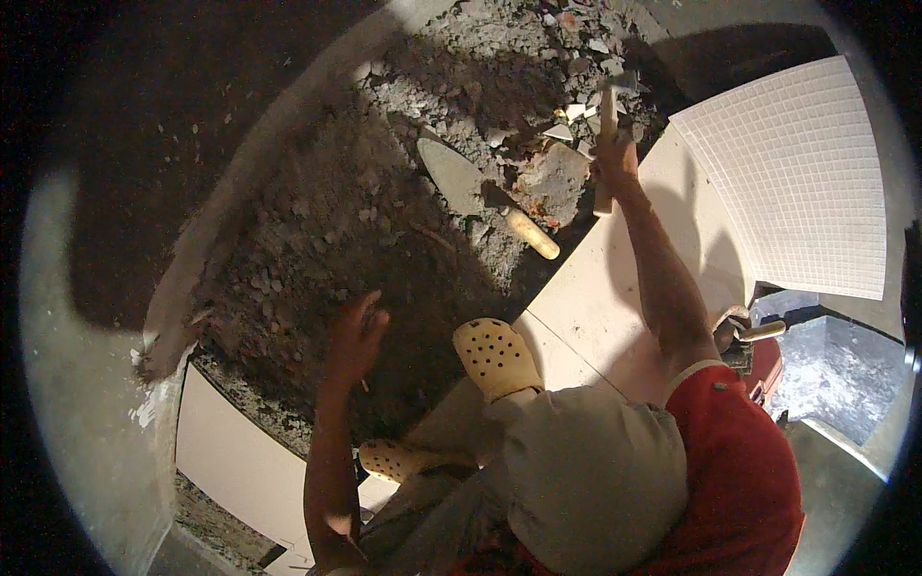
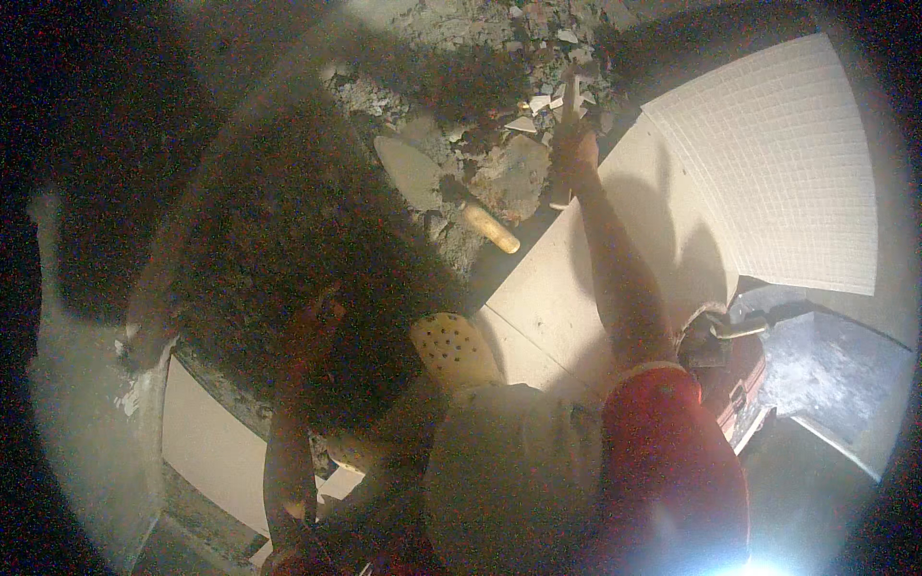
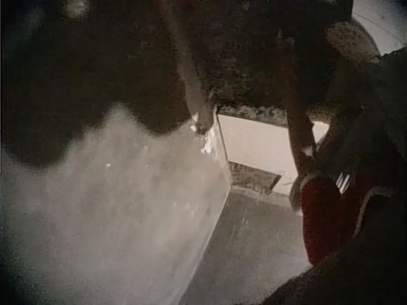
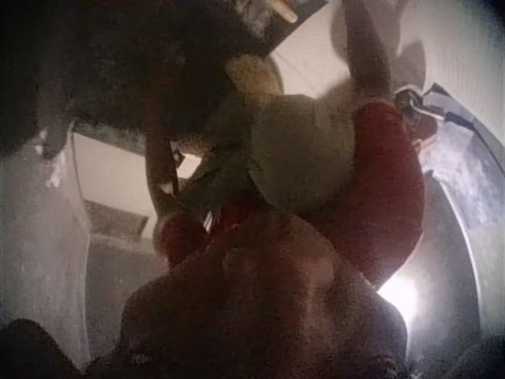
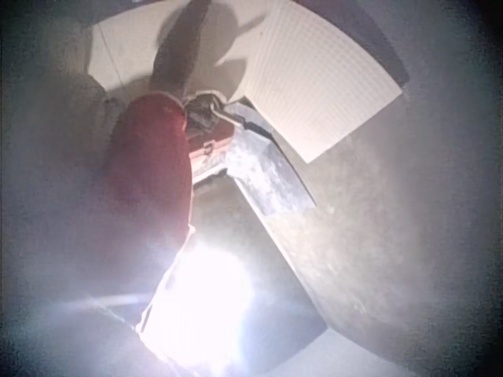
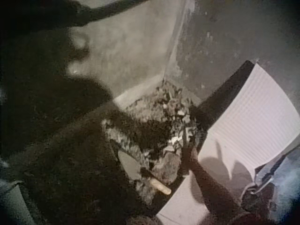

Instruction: The person places white floor tiles onto a prepared subfloor, aligns them, and uses a hammer to tap them into place. The person also uses a trowel to spread and level the mortar or adhesive on the floor before laying additional tiles.

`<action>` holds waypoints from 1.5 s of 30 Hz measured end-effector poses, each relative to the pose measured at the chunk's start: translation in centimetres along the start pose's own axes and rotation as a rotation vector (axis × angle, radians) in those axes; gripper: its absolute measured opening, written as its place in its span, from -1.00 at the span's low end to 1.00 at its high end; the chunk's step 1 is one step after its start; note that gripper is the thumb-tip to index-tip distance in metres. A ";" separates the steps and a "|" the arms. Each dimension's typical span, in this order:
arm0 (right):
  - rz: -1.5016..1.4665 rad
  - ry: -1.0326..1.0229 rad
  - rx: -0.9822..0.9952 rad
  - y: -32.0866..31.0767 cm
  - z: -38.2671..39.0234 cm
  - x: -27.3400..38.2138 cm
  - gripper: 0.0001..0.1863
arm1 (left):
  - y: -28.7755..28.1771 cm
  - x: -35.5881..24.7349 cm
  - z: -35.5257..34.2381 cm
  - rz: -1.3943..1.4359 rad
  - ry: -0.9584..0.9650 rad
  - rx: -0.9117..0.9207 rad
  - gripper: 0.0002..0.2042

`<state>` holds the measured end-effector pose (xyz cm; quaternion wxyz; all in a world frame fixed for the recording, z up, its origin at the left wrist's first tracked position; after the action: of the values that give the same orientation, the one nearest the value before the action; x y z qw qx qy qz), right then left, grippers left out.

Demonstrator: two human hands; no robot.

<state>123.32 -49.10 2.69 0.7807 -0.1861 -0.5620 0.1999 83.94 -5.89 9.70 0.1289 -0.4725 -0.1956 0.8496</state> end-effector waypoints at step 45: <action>0.024 -0.224 0.447 11.2 12.5 9.7 -0.75 | -14.5 0.4 13.3 -0.594 0.020 0.000 -0.55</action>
<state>113.08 -33.65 8.46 0.7328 0.0078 -0.5848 0.3477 72.83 4.35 22.32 0.3740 -0.4030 -0.3239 0.7699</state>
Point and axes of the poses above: each hand's wrist, its own z-axis away from the middle knuckle, its own y-axis out of the palm, x = y × z, the point moved 8 cm from there along -z, towards the middle knuckle
